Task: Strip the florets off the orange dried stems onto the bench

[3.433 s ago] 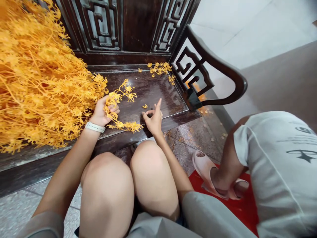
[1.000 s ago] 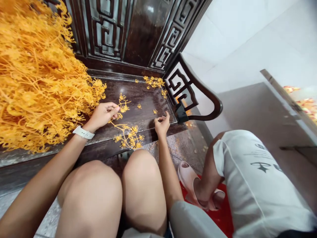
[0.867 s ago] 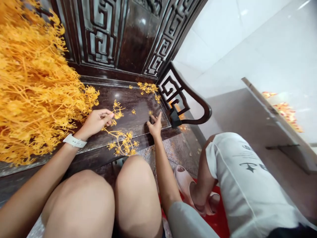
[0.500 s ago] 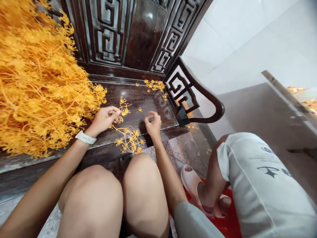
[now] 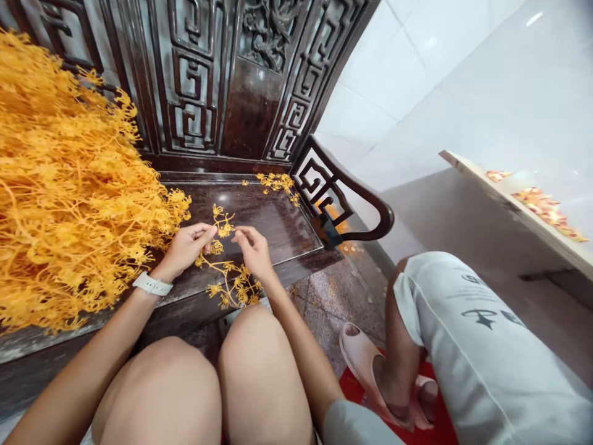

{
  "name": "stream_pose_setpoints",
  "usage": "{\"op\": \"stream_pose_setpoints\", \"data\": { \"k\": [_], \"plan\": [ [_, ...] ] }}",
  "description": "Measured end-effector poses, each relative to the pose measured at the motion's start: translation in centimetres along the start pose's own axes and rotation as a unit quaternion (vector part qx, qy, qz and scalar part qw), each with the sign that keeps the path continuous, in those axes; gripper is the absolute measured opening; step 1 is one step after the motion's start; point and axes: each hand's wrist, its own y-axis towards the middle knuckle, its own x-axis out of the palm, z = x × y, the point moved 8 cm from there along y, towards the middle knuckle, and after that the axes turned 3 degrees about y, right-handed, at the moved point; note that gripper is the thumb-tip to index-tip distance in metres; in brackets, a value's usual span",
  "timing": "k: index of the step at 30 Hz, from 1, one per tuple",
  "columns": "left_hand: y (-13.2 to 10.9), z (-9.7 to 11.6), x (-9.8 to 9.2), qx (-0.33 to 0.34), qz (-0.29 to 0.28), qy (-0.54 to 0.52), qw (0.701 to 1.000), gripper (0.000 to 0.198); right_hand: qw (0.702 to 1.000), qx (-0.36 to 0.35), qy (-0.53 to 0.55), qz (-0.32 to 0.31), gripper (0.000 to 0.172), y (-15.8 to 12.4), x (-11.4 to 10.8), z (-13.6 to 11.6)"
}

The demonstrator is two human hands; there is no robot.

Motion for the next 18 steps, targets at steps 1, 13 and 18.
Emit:
{"op": "stream_pose_setpoints", "data": {
  "k": [1, 13, 18],
  "plan": [
    [0.0, 0.0, 0.2, -0.003, -0.004, -0.016, 1.000, 0.050, 0.999, 0.022, 0.043, -0.023, 0.045, 0.0, 0.7, -0.1],
    [-0.5, 0.7, 1.8, -0.012, -0.081, -0.094, 0.992, 0.055, 0.997, 0.008, 0.082, 0.001, 0.053, -0.5, 1.8, -1.6],
    [-0.4, 0.0, 1.2, -0.045, -0.035, -0.066, 0.996, 0.055, 0.998, -0.028, 0.016, -0.052, 0.046, -1.3, 2.7, -2.4]
  ]
}}
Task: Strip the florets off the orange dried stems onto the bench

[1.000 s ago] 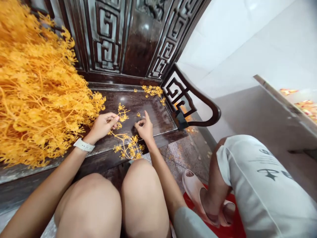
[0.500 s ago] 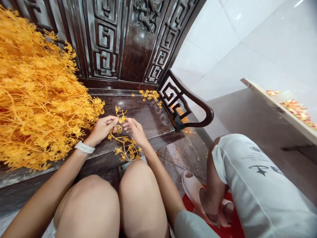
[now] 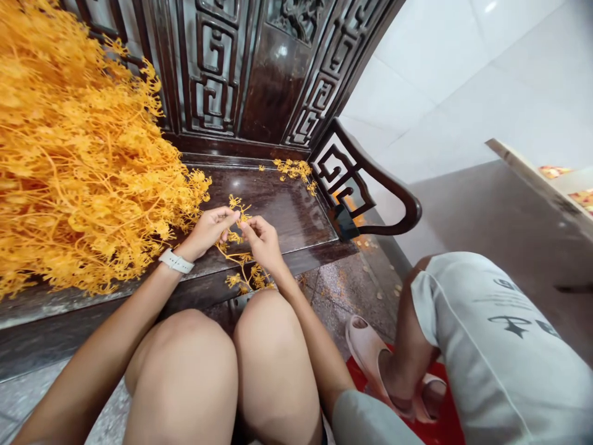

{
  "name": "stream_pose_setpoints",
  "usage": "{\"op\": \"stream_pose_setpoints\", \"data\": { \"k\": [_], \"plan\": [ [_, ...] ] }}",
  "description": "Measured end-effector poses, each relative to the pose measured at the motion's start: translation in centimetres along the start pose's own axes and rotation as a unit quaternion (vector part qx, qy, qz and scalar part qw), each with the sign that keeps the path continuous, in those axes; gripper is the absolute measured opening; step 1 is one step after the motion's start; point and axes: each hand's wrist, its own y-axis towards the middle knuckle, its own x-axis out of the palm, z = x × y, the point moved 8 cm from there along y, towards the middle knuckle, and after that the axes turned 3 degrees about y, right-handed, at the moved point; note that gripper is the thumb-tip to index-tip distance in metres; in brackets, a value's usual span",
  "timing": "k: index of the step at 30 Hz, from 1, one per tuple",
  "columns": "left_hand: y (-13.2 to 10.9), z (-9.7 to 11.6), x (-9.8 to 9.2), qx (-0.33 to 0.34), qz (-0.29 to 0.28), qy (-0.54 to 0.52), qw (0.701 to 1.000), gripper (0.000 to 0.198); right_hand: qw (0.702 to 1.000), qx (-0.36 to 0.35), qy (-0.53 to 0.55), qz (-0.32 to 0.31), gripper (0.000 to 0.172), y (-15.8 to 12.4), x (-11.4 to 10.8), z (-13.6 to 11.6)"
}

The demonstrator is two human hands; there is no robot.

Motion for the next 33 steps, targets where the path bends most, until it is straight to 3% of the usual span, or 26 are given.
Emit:
{"op": "stream_pose_setpoints", "data": {
  "k": [5, 7, 9, 10, 11, 12, 14, 16, 18, 21, 23, 26, 28, 33],
  "plan": [
    [0.5, -0.8, -0.3, 0.018, 0.027, -0.003, 0.999, 0.053, 0.997, 0.003, 0.019, -0.069, 0.050, -1.3, 0.8, -2.7],
    [1.0, -1.5, -1.3, 0.000, 0.077, 0.004, 0.997, 0.050, 0.981, 0.028, 0.069, -0.179, 0.046, -2.7, 2.3, -3.8],
    [1.3, -2.0, -2.5, -0.020, 0.138, 0.009, 0.990, 0.049, 0.937, 0.068, 0.124, -0.318, 0.042, -4.8, 4.0, -4.6],
    [1.4, -2.0, -2.9, -0.023, 0.151, 0.011, 0.988, 0.049, 0.920, 0.084, 0.146, -0.354, 0.041, -5.7, 4.4, -4.6],
    [1.5, -1.9, -2.9, -0.020, 0.146, 0.013, 0.989, 0.049, 0.918, 0.092, 0.167, -0.347, 0.042, -6.0, 4.1, -4.4],
    [1.5, -1.7, -2.8, -0.014, 0.131, 0.014, 0.991, 0.049, 0.930, 0.093, 0.194, -0.299, 0.044, -5.8, 3.3, -3.9],
    [1.3, -1.3, -2.2, -0.001, 0.091, 0.016, 0.996, 0.050, 0.952, 0.090, 0.258, -0.139, 0.049, -5.0, 0.4, -2.2],
    [0.9, -1.0, -2.1, 0.000, 0.078, 0.017, 0.997, 0.049, 0.955, 0.105, 0.278, -0.005, 0.050, -5.0, -2.7, 0.5],
    [0.7, -1.1, -2.5, -0.009, 0.094, 0.011, 0.995, 0.047, 0.970, 0.126, 0.192, 0.077, 0.047, -5.6, -5.6, 3.0],
    [0.6, -1.4, -2.9, -0.018, 0.107, 0.008, 0.994, 0.041, 0.977, 0.109, -0.029, 0.179, 0.055, -6.8, -10.0, 4.8],
    [0.6, -1.5, -2.7, -0.019, 0.098, 0.014, 0.995, 0.039, 0.967, 0.092, -0.101, 0.214, 0.053, -7.2, -11.9, 5.4],
    [0.5, -1.7, -2.5, -0.017, 0.092, 0.026, 0.995, 0.037, 0.962, 0.103, -0.107, 0.230, 0.037, -7.1, -13.4, 6.6],
    [0.5, -1.8, -2.5, -0.018, 0.094, 0.034, 0.995, 0.037, 0.958, 0.106, -0.096, 0.250, 0.036, -7.1, -14.3, 7.1],
    [0.7, -2.1, -2.9, -0.018, 0.108, 0.030, 0.994, 0.039, 0.959, 0.064, -0.128, 0.243, 0.026, -7.5, -14.1, 7.3]
  ]
}}
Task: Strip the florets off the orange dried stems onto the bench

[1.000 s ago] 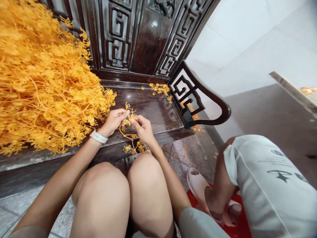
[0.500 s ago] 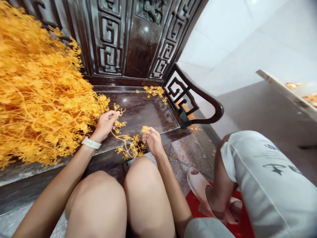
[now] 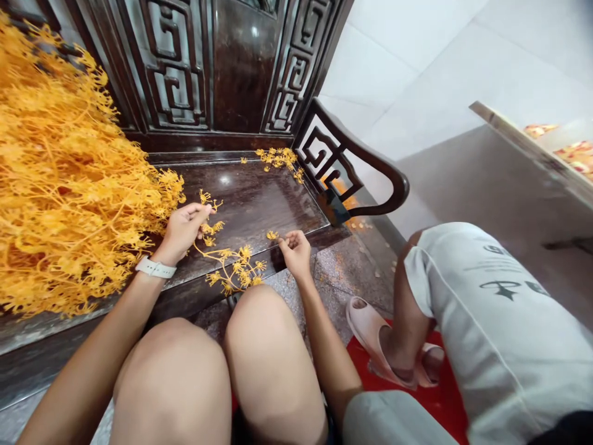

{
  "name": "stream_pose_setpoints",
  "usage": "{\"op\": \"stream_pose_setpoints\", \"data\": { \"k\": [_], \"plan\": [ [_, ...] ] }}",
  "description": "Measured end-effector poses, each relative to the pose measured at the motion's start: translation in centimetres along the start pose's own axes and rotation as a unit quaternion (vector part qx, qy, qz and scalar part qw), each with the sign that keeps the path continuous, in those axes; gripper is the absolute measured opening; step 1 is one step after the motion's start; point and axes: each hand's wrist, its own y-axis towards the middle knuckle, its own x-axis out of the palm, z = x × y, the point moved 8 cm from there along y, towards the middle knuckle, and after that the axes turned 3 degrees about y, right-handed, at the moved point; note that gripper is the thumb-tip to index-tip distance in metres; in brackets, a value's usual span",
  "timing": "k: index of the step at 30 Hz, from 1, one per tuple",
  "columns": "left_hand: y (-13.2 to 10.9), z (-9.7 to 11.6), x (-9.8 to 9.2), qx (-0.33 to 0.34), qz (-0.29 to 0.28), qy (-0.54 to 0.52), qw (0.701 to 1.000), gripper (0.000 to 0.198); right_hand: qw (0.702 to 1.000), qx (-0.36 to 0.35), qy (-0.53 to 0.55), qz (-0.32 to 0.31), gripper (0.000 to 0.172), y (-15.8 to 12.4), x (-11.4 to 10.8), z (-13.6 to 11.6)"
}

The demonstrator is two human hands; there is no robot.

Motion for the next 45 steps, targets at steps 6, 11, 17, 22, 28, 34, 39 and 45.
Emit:
{"op": "stream_pose_setpoints", "data": {
  "k": [6, 11, 17, 22, 28, 34, 39, 45],
  "plan": [
    [-0.2, 0.6, 0.6, 0.006, -0.016, 0.000, 1.000, 0.044, 0.985, -0.073, -0.151, -0.035, 0.087, -2.0, 2.1, -1.3],
    [-0.7, 0.7, 1.6, 0.017, -0.058, 0.014, 0.998, 0.051, 0.984, -0.048, -0.167, -0.043, 0.050, -2.1, 2.0, -1.3],
    [-1.3, 0.4, 3.2, 0.045, -0.142, 0.055, 0.987, 0.059, 0.991, -0.091, -0.093, -0.042, 0.021, -1.8, 2.0, -3.3],
    [-2.1, 2.0, 4.3, 0.114, -0.195, 0.105, 0.969, 0.057, 0.979, -0.171, -0.034, -0.107, 0.020, -1.3, 5.3, -9.0],
    [-2.7, 3.2, 4.7, 0.202, -0.194, 0.173, 0.944, 0.055, 0.942, -0.263, -0.081, -0.194, 0.025, -0.4, 10.1, -14.2],
    [-1.7, 2.1, 3.9, 0.213, -0.177, 0.235, 0.932, 0.040, 0.938, -0.324, -0.018, -0.123, 0.030, -1.8, 8.9, -16.5],
    [0.8, 0.9, 1.2, 0.141, -0.080, 0.149, 0.976, 0.041, 0.954, -0.291, 0.016, -0.064, 0.023, -2.9, 7.2, -16.2],
    [1.0, 0.9, -0.3, 0.075, -0.015, 0.018, 0.997, 0.049, 0.994, -0.093, 0.026, 0.051, 0.042, -1.0, 3.6, -6.0]
  ]
}}
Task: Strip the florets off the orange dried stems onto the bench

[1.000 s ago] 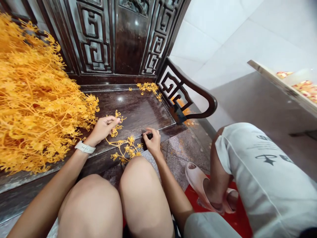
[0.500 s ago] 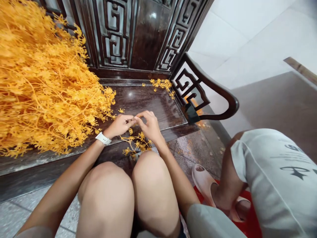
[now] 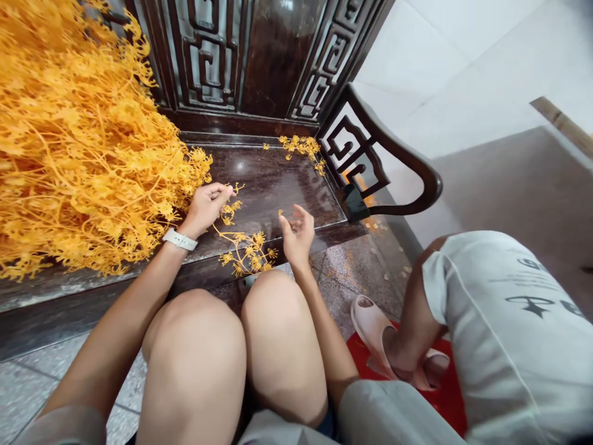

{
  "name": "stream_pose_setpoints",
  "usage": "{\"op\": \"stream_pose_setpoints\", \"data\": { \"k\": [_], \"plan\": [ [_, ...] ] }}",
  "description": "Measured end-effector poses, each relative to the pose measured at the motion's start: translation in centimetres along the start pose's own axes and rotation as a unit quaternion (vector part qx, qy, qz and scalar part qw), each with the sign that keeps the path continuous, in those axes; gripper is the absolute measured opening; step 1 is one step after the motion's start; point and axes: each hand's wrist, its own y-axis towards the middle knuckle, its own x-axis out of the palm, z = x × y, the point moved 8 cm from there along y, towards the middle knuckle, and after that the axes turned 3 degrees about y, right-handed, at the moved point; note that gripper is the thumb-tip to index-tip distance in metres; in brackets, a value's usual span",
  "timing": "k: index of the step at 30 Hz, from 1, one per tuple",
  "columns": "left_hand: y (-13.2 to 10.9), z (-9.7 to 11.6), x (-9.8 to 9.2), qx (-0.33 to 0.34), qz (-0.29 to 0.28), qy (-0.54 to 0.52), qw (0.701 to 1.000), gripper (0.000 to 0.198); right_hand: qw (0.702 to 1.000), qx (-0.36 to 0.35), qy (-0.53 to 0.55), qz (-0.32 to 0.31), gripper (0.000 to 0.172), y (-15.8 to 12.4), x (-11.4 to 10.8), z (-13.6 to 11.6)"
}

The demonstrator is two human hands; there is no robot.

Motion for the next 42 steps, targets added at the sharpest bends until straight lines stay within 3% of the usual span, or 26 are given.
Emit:
{"op": "stream_pose_setpoints", "data": {
  "k": [3, 5, 10, 13, 15, 21, 24, 29, 34, 38, 42],
  "plan": [
    [-0.3, 0.0, 0.1, -0.015, 0.000, -0.007, 1.000, 0.048, 0.997, 0.077, -0.002, 0.001, 0.039, -0.3, -1.7, 4.2],
    [-0.5, 0.0, 0.3, -0.017, 0.002, -0.005, 1.000, 0.044, 0.995, 0.095, -0.013, -0.010, 0.040, -0.4, -2.0, 5.3],
    [-0.9, 0.1, 0.9, -0.013, -0.007, 0.003, 1.000, 0.041, 0.990, 0.046, -0.084, -0.101, 0.079, -0.3, 1.2, 4.4],
    [-1.1, 0.1, 1.4, -0.020, -0.020, 0.004, 1.000, 0.044, 0.986, 0.020, -0.122, -0.113, 0.098, -0.3, 2.2, 3.5],
    [-1.1, 0.2, 1.5, -0.023, -0.021, 0.004, 1.000, 0.046, 0.985, 0.021, -0.137, -0.104, 0.094, -0.5, 2.0, 3.3],
    [-1.0, 0.8, 1.5, -0.007, -0.021, 0.009, 1.000, 0.047, 0.987, -0.007, -0.139, -0.081, 0.040, -1.1, 1.1, 2.5],
    [-1.3, 0.9, 1.9, -0.001, -0.025, 0.008, 1.000, 0.047, 0.987, -0.039, -0.095, -0.125, 0.026, -0.9, 2.3, 0.8],
    [-1.7, 1.5, 2.1, 0.024, -0.010, 0.012, 1.000, 0.056, 0.953, -0.068, -0.031, -0.294, 0.037, -0.6, 7.2, -4.0],
    [-1.7, 1.8, 2.7, 0.036, -0.031, 0.010, 0.999, 0.068, 0.930, -0.086, 0.011, -0.358, 0.046, -1.3, 10.8, -7.3],
    [-1.6, 2.2, 2.8, 0.043, -0.047, -0.004, 0.998, 0.068, 0.933, -0.064, 0.074, -0.347, 0.046, -2.0, 11.2, -6.5],
    [-1.5, 2.8, 2.7, 0.062, -0.082, 0.021, 0.994, 0.067, 0.962, 0.000, 0.142, -0.234, 0.044, -0.9, 9.4, -3.9]
  ]
}}
